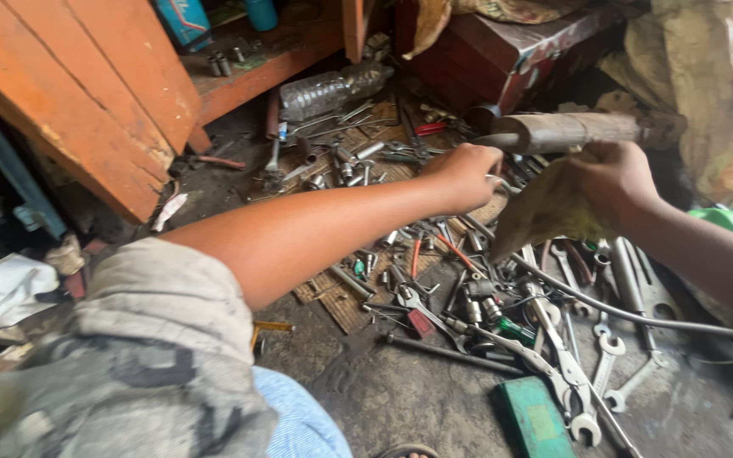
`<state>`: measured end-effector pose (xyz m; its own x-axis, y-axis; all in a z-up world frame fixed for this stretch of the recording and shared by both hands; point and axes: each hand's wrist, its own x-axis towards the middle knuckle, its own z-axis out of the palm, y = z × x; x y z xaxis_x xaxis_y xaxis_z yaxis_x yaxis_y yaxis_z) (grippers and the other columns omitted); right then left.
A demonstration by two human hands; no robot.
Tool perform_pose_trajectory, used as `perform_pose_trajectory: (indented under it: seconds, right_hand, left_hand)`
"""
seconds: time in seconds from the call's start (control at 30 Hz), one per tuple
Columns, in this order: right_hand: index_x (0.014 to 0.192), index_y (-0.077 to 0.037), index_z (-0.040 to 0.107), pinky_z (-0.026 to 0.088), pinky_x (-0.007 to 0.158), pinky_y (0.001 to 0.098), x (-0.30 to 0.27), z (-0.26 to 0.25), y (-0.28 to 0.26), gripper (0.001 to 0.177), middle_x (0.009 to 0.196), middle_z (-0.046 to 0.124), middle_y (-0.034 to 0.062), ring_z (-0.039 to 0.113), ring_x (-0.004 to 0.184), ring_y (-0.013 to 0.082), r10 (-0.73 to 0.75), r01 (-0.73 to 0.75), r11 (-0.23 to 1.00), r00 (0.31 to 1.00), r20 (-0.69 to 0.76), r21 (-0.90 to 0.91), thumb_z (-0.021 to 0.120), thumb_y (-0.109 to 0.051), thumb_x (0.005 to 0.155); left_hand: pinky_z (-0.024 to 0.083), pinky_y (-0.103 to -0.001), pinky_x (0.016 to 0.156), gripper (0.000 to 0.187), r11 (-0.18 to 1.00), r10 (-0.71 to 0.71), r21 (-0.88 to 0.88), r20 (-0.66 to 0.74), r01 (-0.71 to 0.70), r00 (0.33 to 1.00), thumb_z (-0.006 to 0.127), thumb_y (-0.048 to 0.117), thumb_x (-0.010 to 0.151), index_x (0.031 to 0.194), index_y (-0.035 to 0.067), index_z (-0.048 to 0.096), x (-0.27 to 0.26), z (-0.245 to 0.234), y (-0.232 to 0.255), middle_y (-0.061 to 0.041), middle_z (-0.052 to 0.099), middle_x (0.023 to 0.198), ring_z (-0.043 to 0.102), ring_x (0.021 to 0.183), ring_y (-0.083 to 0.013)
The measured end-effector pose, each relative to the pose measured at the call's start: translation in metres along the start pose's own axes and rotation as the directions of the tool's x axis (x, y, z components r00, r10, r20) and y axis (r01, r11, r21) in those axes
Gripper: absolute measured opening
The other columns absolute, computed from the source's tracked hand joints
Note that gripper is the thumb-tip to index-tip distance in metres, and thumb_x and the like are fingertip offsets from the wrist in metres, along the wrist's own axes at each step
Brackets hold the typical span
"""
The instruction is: The person sits on the floor and wipes various metal tools with a cloth. They pick up a flexible hose and wipe it, then handle a pair of pliers, wiping the jaws and handles before placing them back among the scattered tools.
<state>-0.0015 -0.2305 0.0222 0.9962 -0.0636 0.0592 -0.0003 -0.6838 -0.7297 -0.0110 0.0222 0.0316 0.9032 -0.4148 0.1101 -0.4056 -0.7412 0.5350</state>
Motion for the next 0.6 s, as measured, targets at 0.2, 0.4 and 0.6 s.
perform_pose_trajectory:
  seconds: [0.2, 0.4, 0.6]
  right_hand:
    - [0.105, -0.003, 0.071, 0.057, 0.071, 0.0357, -0.002, -0.01, -0.013, 0.023, 0.094, 0.072, 0.0109, 0.07, 0.08, 0.0192, -0.088, 0.088, 0.996, 0.996, -0.028, -0.003, 0.078, -0.014, 0.085]
    - [0.108, -0.007, 0.071, 0.056, 0.079, 0.0395, -0.014, 0.011, -0.014, 0.029, 0.098, 0.073, 0.0133, 0.07, 0.09, 0.024, -0.285, 0.282, 0.946, 0.958, 0.003, -0.162, 0.083, -0.016, 0.083]
    - [0.126, -0.007, 0.067, 0.058, 0.079, 0.0349, -0.011, 0.03, -0.016, 0.037, 0.109, 0.075, 0.0103, 0.07, 0.095, 0.0185, -0.039, -0.087, 0.916, 0.952, 0.304, 0.391, 0.069, -0.014, 0.089]
  left_hand:
    - [0.054, -0.046, 0.083, 0.023, 0.997, 0.025, -0.066, -0.021, -0.027, 0.999, 0.068, 0.03, 0.09, 0.097, 0.009, 0.069, 0.0, 0.0, 0.001, -0.014, 0.074, 0.102, 0.071, 0.097, -0.0327]
    - [0.054, -0.047, 0.08, 0.021, 0.991, 0.081, -0.104, -0.057, -0.087, 0.995, 0.072, 0.027, 0.086, 0.095, 0.008, 0.072, 0.004, 0.005, 0.011, -0.018, 0.074, 0.094, 0.071, 0.094, -0.0359]
    - [0.055, -0.048, 0.076, 0.022, 0.991, 0.049, -0.113, -0.138, -0.065, 0.989, 0.074, 0.028, 0.086, 0.091, 0.006, 0.072, 0.0, 0.003, 0.02, -0.019, 0.074, 0.092, 0.072, 0.09, -0.0374]
